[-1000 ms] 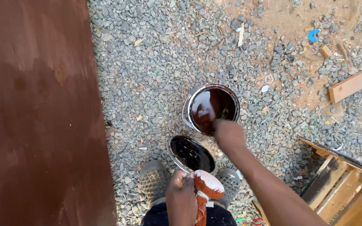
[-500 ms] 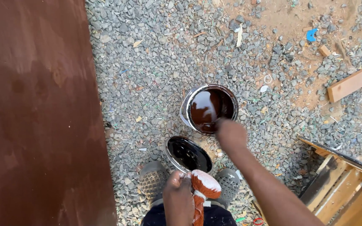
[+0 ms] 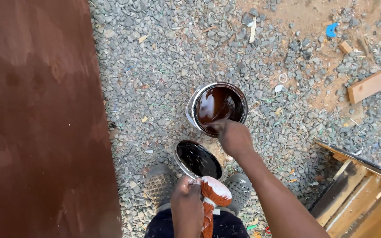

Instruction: Mixing paint in a small container and applying it to a board using a sponge applicator.

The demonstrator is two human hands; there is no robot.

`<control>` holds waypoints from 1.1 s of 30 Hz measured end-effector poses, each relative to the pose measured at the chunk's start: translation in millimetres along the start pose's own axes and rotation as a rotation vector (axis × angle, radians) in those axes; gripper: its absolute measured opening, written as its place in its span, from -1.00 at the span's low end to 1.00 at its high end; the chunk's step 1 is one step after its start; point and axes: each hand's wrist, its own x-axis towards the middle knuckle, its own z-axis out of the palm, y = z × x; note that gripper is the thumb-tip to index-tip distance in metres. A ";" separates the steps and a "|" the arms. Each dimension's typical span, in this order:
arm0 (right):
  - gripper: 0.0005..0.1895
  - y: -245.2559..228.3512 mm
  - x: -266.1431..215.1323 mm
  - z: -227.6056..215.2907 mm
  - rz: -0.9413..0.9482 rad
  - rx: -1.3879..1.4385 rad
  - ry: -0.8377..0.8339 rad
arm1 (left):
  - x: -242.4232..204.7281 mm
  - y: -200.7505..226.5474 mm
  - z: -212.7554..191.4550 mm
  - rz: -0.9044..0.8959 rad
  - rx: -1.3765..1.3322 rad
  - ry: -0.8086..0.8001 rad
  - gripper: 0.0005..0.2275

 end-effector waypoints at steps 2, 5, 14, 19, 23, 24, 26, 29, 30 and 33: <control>-0.70 9.6 1.3 6.0 -0.031 0.066 0.056 | -0.5 -4.0 -0.2 -0.015 0.013 0.010 -0.75; -0.70 18.2 10.6 6.9 -0.083 0.165 0.156 | -0.5 -3.8 4.0 -0.021 0.030 0.018 -0.66; -0.36 9.1 5.4 3.2 0.280 -0.051 -0.234 | -4.6 -12.6 5.3 -0.042 0.120 0.043 -0.48; -0.66 17.0 -2.0 -3.3 0.176 0.354 -0.032 | -5.6 -17.5 5.1 -0.022 0.019 0.038 -0.48; -0.66 31.8 -17.0 -3.8 0.173 0.356 -0.111 | -12.0 -21.3 1.5 -0.040 0.000 0.044 -0.47; -0.72 43.9 -22.2 -9.1 0.239 0.481 -0.076 | -12.8 -22.0 1.2 -0.022 0.006 0.043 -0.46; -0.74 64.3 -38.4 -16.3 0.305 0.599 -0.042 | -10.3 -28.8 -0.4 -0.007 0.007 0.039 -0.46; -0.69 99.7 -59.9 -12.1 0.390 0.900 -0.003 | -2.2 -43.1 -2.4 -0.004 -0.093 0.038 -0.44; -0.64 121.3 -62.6 -2.2 0.364 1.110 0.005 | 0.1 -47.2 -2.4 0.029 -0.072 0.040 -0.43; -0.65 148.7 -67.0 13.7 0.345 1.370 0.013 | -1.3 -57.9 4.0 0.085 -0.137 0.008 -0.61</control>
